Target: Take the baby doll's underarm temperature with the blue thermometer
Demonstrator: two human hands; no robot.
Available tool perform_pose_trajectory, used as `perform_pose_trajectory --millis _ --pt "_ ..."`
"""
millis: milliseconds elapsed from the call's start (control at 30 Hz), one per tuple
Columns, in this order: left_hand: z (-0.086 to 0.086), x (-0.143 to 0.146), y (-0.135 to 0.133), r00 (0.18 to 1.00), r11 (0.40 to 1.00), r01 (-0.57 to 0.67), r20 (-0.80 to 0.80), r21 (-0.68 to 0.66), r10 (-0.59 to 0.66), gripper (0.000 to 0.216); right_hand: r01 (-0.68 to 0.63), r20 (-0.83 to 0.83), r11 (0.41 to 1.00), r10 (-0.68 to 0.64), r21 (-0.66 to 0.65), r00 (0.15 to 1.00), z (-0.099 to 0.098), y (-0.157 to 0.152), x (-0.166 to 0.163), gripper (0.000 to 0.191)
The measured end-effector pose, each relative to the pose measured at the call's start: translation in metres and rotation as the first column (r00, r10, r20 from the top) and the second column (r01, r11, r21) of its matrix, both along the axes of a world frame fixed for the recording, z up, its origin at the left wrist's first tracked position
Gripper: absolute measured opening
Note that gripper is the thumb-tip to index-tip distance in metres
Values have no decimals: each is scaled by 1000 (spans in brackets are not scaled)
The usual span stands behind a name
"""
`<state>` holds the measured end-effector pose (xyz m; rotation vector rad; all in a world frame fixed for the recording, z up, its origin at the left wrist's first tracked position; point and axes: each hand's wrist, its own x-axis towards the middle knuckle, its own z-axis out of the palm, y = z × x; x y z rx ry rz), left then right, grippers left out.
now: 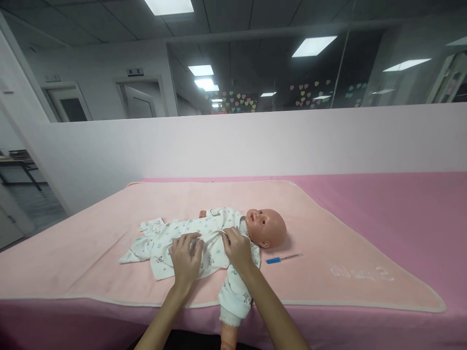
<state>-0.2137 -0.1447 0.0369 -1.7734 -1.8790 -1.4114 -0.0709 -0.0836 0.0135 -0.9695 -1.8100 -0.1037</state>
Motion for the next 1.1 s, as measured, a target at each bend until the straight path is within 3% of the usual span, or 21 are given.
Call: perform_pose_trajectory --millis 367,667,833,1100 --pt "-10 -2 8 989 991 136 60 -16 -135 16 -23 -34 1000 22 -21 999 -1 0 1 25" --pt "-12 -3 12 985 992 123 125 -5 -122 24 -25 -28 999 24 -22 999 0 -1 1 24" --pt "-7 -2 6 990 992 125 69 -15 -124 27 -23 -31 999 22 -27 999 0 0 1 24" --pt "-5 1 6 996 996 91 -2 -21 -91 14 -10 -15 1000 10 -18 1000 -1 1 1 25"
